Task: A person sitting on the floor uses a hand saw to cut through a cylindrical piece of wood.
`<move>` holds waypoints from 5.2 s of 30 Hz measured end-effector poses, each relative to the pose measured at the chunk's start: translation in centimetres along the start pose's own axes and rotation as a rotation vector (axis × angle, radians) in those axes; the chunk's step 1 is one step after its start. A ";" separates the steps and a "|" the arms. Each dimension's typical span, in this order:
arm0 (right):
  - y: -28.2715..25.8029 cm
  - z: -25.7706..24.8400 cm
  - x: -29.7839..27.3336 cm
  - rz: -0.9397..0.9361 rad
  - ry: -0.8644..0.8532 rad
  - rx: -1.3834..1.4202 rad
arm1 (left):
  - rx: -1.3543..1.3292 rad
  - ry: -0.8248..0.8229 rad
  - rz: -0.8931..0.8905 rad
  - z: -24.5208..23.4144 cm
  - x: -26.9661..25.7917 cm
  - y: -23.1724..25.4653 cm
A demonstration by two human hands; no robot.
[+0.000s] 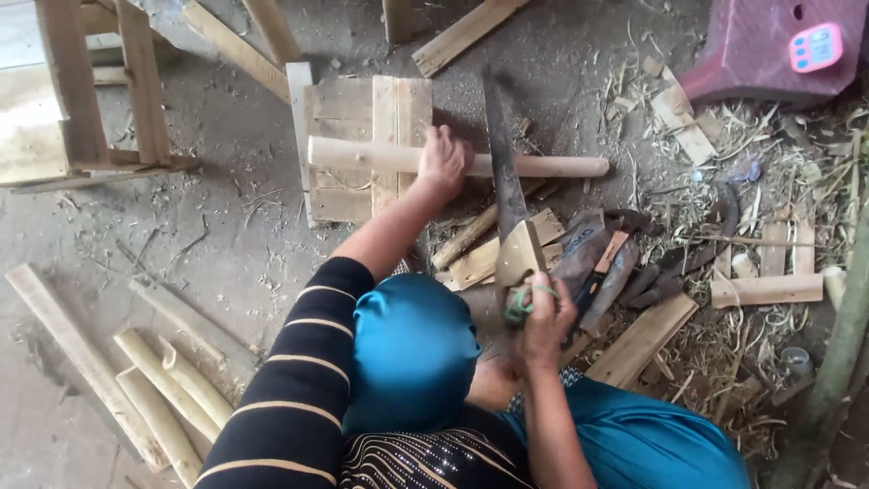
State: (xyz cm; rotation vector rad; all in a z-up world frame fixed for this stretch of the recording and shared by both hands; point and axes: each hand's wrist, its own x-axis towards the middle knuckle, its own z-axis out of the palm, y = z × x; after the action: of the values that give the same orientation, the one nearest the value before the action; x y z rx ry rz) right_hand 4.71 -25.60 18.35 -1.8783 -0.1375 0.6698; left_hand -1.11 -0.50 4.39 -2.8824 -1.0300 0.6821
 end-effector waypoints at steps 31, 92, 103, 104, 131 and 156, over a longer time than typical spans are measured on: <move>-0.9 -7.1 -4.9 -0.229 -0.199 -0.423 | 0.085 0.250 -0.051 6.4 2.4 1.4; -0.8 -6.4 -5.2 -0.203 -0.224 -0.380 | -0.124 -0.064 0.033 1.9 3.1 -2.0; 0.6 -7.3 -6.0 -0.262 -0.199 -0.384 | 0.061 0.357 -0.040 2.7 -1.7 -0.5; 0.8 -7.3 -6.0 -0.256 -0.188 -0.386 | 0.039 0.321 -0.036 2.6 -1.4 -0.5; 0.7 -6.1 -5.1 -0.135 -0.217 -0.265 | 0.157 -0.033 0.005 3.5 5.6 -1.6; 6.8 2.0 2.7 -0.130 -0.028 0.049 | 0.041 0.062 -0.081 3.0 4.1 -0.6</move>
State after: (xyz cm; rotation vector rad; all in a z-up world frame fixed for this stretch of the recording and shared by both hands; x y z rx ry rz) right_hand 4.47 -25.69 10.81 -1.7963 -0.2574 0.6051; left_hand 0.15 2.06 0.15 -2.7906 -1.1053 0.5981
